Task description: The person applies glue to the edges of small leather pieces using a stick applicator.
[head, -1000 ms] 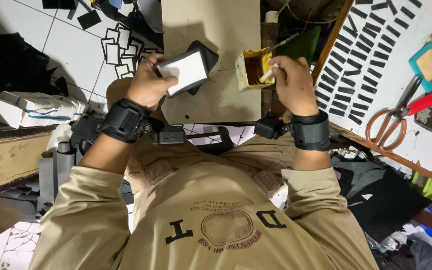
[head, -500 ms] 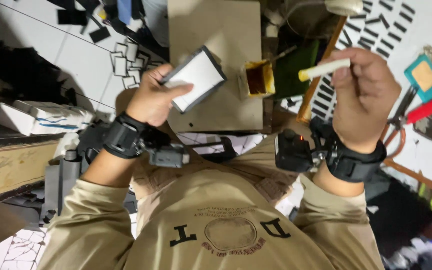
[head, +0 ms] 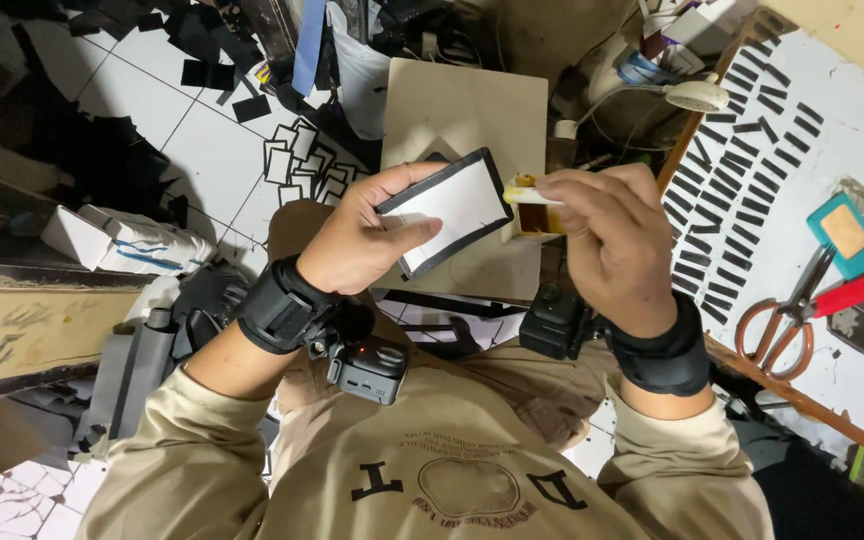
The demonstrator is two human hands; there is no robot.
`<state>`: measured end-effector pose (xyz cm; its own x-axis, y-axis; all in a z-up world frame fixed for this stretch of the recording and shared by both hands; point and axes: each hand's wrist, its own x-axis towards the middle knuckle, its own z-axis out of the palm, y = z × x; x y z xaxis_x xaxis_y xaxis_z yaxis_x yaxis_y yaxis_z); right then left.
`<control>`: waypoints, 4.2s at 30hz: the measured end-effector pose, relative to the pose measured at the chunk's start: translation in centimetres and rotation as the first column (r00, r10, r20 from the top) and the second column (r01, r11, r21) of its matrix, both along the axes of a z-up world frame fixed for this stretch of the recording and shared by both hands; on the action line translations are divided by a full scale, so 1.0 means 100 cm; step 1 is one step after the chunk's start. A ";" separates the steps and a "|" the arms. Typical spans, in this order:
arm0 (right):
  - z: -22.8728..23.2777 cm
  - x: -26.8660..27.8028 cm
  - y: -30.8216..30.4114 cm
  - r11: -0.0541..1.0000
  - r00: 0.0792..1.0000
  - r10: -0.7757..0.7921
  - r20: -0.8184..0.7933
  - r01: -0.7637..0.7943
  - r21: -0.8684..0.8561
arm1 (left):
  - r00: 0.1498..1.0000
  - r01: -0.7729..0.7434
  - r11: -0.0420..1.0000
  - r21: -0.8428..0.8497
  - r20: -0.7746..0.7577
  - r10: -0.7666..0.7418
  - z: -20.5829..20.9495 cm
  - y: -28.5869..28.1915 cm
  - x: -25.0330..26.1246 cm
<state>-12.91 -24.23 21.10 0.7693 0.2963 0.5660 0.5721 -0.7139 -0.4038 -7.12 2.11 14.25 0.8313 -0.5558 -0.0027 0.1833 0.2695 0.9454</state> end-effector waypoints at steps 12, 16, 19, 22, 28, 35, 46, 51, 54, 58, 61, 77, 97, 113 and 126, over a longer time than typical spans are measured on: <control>-0.007 0.013 0.011 0.975 0.977 0.070 0.200 -0.025 -0.220 | 0.998 0.027 0.999 -0.028 0.063 -0.025 0.011 0.005 -0.004; -0.008 0.008 0.011 0.972 0.977 0.100 0.186 -0.056 -0.226 | 1.000 0.018 0.998 -0.060 0.023 -0.017 0.007 0.008 -0.003; -0.005 0.007 0.011 0.971 0.978 0.081 0.191 -0.034 -0.238 | 0.999 0.042 0.997 -0.061 0.004 -0.042 0.006 0.007 -0.002; -0.002 0.010 0.013 0.973 0.979 0.071 0.191 -0.026 -0.228 | 0.998 0.054 0.997 -0.056 -0.007 -0.055 0.007 0.005 -0.004; -0.003 0.011 0.014 0.973 0.975 0.100 0.198 -0.054 -0.226 | 0.998 0.048 0.994 -0.093 -0.036 -0.051 0.005 0.010 -0.003; -0.002 0.010 0.012 0.973 0.975 0.082 0.206 -0.034 -0.230 | 0.997 0.059 0.994 -0.093 -0.044 -0.064 0.003 0.010 -0.005; -0.007 0.006 0.010 0.964 0.974 0.108 0.198 -0.054 -0.259 | 0.996 0.061 0.994 -0.089 -0.058 -0.066 0.004 0.012 -0.006; -0.002 0.012 0.017 0.964 0.972 0.093 0.216 -0.034 -0.263 | 0.997 0.073 0.994 -0.084 -0.032 -0.076 0.006 0.009 -0.008; -0.004 0.007 0.015 0.960 0.975 0.124 0.183 -0.071 -0.272 | 0.998 0.048 0.997 -0.061 -0.045 -0.050 0.004 0.012 -0.007; -0.008 0.003 0.011 0.957 0.981 0.105 0.162 -0.055 -0.285 | 0.998 0.052 0.996 -0.067 -0.037 -0.055 0.003 0.013 -0.006; -0.003 0.005 0.016 0.968 0.975 0.097 0.200 -0.046 -0.246 | 0.997 0.071 0.995 -0.076 -0.035 -0.074 0.001 0.010 -0.007; -0.006 0.010 0.016 0.966 0.975 0.115 0.189 -0.065 -0.250 | 0.999 0.040 0.996 -0.079 -0.032 -0.042 0.000 0.022 -0.005; -0.013 -0.007 0.021 0.922 0.998 -0.057 -0.017 0.059 0.383 | 0.964 -0.267 0.958 -0.108 -0.037 0.264 -0.065 0.081 -0.008; -0.070 0.020 0.033 0.950 0.962 -0.071 -0.263 0.145 0.276 | 0.406 -0.787 0.508 0.350 -0.325 0.854 -0.314 0.260 -0.019; -0.083 0.043 0.046 0.971 0.926 -0.115 -0.360 0.181 0.156 | 0.292 -0.791 0.496 0.359 -0.492 0.821 -0.562 0.355 0.142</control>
